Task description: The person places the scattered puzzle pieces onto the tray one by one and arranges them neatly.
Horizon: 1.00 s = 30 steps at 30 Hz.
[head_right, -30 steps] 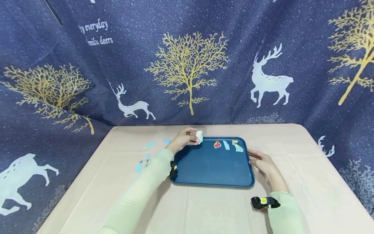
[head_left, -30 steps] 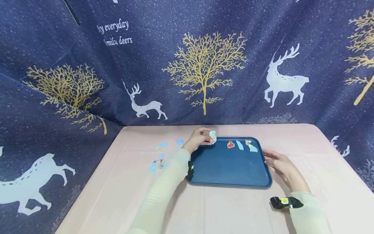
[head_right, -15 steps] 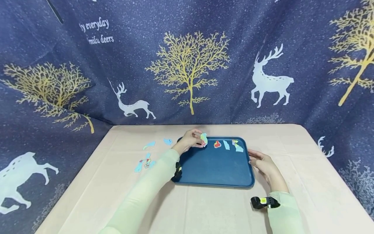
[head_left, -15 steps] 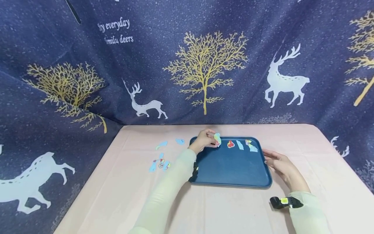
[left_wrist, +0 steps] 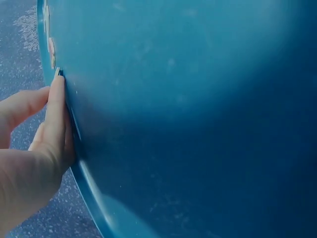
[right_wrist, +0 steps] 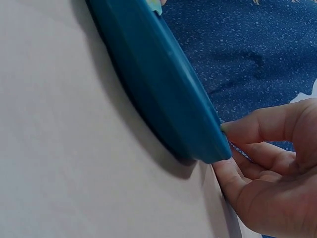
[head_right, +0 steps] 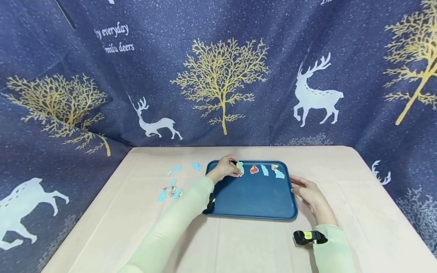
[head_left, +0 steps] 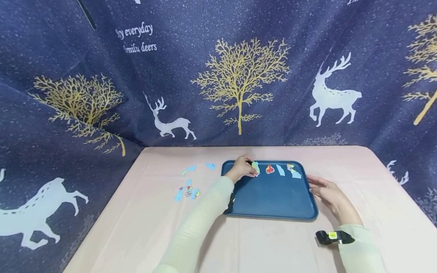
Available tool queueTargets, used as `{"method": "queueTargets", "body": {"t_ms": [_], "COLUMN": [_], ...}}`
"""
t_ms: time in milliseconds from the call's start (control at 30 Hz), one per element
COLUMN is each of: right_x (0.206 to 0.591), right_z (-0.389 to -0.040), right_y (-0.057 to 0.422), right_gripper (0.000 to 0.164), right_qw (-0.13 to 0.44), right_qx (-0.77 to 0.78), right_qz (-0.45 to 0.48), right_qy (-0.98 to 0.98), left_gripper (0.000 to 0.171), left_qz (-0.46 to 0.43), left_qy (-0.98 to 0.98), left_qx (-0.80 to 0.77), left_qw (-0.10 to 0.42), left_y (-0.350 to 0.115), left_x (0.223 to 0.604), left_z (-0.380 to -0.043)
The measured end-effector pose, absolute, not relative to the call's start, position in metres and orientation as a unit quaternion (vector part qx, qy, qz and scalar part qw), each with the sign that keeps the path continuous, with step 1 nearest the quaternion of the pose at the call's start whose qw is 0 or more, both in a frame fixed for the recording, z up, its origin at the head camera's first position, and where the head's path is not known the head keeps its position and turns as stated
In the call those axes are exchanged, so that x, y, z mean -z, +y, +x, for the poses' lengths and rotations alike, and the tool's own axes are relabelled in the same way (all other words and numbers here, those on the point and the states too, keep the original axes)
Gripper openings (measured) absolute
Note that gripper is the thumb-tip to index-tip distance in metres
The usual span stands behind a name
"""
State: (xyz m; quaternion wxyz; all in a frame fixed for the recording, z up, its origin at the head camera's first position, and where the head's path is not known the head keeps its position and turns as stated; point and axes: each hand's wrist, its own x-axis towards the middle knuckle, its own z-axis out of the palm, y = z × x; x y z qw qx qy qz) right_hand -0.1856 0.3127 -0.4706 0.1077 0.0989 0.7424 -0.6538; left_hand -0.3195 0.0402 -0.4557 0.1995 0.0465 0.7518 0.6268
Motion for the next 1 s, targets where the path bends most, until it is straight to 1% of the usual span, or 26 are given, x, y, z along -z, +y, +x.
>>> {"method": "queueTargets", "body": {"t_ms": [233,433,533,700,867,1000], "right_x": [0.466,0.465,0.464,0.464,0.465,0.466], "right_z": [-0.185,-0.185,-0.185,-0.185,-0.184,-0.184], "right_y": [0.313,0.313,0.313,0.312,0.312,0.311], "right_gripper": [0.07,0.07,0.07,0.07,0.069,0.071], "right_qw": [0.113,0.118,0.119,0.113,0.111,0.114], "right_qx": [0.649,0.645,0.646,0.649,0.646,0.649], "right_qz": [0.1,0.108,0.107,0.104,0.099,0.103], "right_qy": [0.745,0.747,0.747,0.745,0.749,0.745], "left_gripper": [0.039,0.036,0.033,0.029,0.028,0.026], "left_qz": [0.035,0.023,0.032,0.051,0.064,0.057], "left_qy": [0.783,0.792,0.823,0.881,0.91,0.927], "left_qx": [-0.597,-0.587,-0.548,-0.458,-0.4,-0.363], "left_qw": [0.172,0.163,0.149,0.107,0.086,0.074], "left_y": [0.049,0.055,0.057,0.059,0.061,0.061], "left_x": [0.456,0.456,0.456,0.455,0.452,0.452], "left_z": [-0.317,-0.316,-0.317,-0.318,-0.315,-0.314]}}
